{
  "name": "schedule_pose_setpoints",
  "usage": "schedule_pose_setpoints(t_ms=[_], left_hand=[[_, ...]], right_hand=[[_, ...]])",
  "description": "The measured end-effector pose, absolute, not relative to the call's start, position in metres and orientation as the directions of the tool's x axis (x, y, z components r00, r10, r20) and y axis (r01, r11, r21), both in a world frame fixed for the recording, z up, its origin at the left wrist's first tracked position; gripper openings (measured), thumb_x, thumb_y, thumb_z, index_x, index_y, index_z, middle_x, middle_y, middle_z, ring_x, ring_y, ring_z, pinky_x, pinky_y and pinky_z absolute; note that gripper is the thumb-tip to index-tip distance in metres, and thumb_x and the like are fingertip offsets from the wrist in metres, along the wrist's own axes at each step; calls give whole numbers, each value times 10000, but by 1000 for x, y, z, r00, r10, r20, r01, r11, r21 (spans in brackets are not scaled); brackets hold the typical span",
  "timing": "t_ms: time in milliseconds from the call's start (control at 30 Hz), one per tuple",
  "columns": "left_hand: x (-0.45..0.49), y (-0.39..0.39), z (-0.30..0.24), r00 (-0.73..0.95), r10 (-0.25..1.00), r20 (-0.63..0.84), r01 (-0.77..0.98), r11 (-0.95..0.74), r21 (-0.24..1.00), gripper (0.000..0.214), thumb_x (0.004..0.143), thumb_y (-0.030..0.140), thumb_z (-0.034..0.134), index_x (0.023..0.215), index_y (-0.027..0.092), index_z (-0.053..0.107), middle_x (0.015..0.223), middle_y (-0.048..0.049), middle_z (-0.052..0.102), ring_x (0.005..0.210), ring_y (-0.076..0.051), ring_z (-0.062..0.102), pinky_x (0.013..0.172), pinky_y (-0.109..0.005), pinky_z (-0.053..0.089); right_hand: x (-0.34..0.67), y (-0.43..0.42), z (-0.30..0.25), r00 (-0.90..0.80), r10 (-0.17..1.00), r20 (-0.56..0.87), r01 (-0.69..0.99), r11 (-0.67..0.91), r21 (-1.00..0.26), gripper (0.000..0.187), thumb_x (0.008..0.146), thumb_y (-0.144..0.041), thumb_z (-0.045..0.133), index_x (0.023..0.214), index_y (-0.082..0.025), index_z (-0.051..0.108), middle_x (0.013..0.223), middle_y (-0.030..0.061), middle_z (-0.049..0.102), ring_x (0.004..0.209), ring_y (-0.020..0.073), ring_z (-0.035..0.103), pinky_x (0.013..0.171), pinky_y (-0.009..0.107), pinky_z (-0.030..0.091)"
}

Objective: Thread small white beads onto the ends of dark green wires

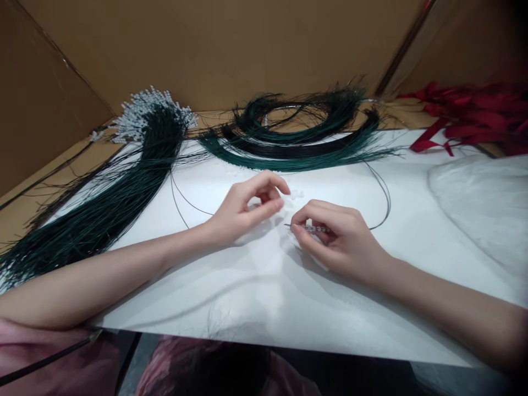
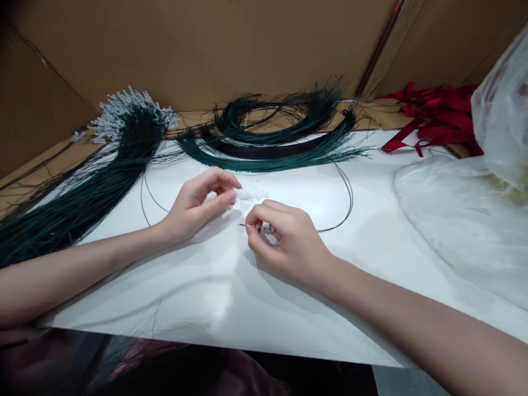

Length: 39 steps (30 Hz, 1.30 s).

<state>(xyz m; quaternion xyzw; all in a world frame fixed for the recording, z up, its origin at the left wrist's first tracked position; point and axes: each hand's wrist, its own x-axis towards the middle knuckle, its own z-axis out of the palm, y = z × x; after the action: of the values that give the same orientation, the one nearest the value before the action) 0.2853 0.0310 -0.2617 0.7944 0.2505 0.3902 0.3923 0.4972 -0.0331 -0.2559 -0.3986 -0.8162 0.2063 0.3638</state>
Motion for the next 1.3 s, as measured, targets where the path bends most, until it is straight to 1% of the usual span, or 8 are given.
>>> schedule_pose_setpoints(t_ms=[100, 200, 300, 500, 767, 967, 1133, 1300], left_hand=[[283, 41, -262, 414, 777, 475, 294, -607, 738, 156, 956, 316, 619, 997, 173, 666, 834, -9, 629, 739, -117, 532, 680, -260, 399], [283, 48, -262, 450, 751, 483, 432, -656, 619, 135, 939, 293, 633, 930, 173, 697, 825, -15, 623, 747, -133, 522, 690, -277, 382], [284, 50, -262, 500, 733, 462, 493, -679, 544, 106, 903, 267, 671, 864, 175, 707, 797, -15, 597, 774, -151, 536, 709, -288, 376], [283, 47, -261, 507, 773, 382, 574, -633, 520, 46, 837, 224, 705, 834, 179, 704, 827, -18, 608, 792, -164, 548, 717, -294, 375], [284, 47, -260, 513, 783, 353, 589, -620, 518, 57, 841, 163, 674, 786, 169, 685, 832, -23, 627, 799, -163, 547, 728, -293, 366], [282, 47, -260, 500, 729, 467, 484, -682, 548, 77, 886, 194, 646, 814, 170, 632, 805, -6, 651, 744, -142, 550, 735, -298, 385], [281, 41, -257, 521, 681, 514, 237, -694, 680, 87, 918, 235, 644, 858, 173, 654, 819, -20, 682, 760, -138, 593, 719, -272, 459], [285, 34, -257, 587, 653, 479, -24, -577, 816, 53, 894, 218, 710, 906, 170, 691, 893, -40, 697, 836, -126, 646, 792, -254, 519]], right_hand=[[497, -34, -256, -402, 810, 427, 495, 585, -642, 125, 865, -83, 584, 797, -185, 609, 727, -8, 579, 568, 98, 429, 556, 264, 342], [497, -34, -255, -391, 813, 431, 496, 581, -645, 139, 867, -80, 586, 784, -191, 603, 723, -9, 580, 562, 98, 423, 539, 265, 334], [497, -34, -256, -381, 815, 437, 499, 579, -644, 145, 868, -86, 597, 777, -199, 599, 714, -9, 576, 559, 100, 428, 523, 266, 328], [497, -33, -253, -376, 822, 427, 513, 569, -643, 155, 875, -94, 598, 773, -210, 597, 716, 0, 594, 563, 110, 461, 505, 272, 334], [497, -34, -253, -366, 830, 420, 511, 556, -655, 153, 879, -95, 601, 780, -210, 593, 724, 0, 590, 574, 109, 457, 492, 273, 331], [498, -35, -253, -364, 835, 413, 514, 550, -658, 155, 878, -95, 606, 782, -215, 590, 732, 2, 594, 571, 109, 460, 483, 271, 327], [498, -34, -253, -345, 838, 423, 510, 546, -665, 123, 884, -118, 604, 807, -214, 609, 722, 3, 613, 536, 103, 443, 468, 268, 316], [497, -35, -250, -322, 844, 429, 505, 537, -676, 122, 877, -100, 597, 826, -209, 618, 701, -13, 610, 507, 86, 401, 465, 260, 313]])
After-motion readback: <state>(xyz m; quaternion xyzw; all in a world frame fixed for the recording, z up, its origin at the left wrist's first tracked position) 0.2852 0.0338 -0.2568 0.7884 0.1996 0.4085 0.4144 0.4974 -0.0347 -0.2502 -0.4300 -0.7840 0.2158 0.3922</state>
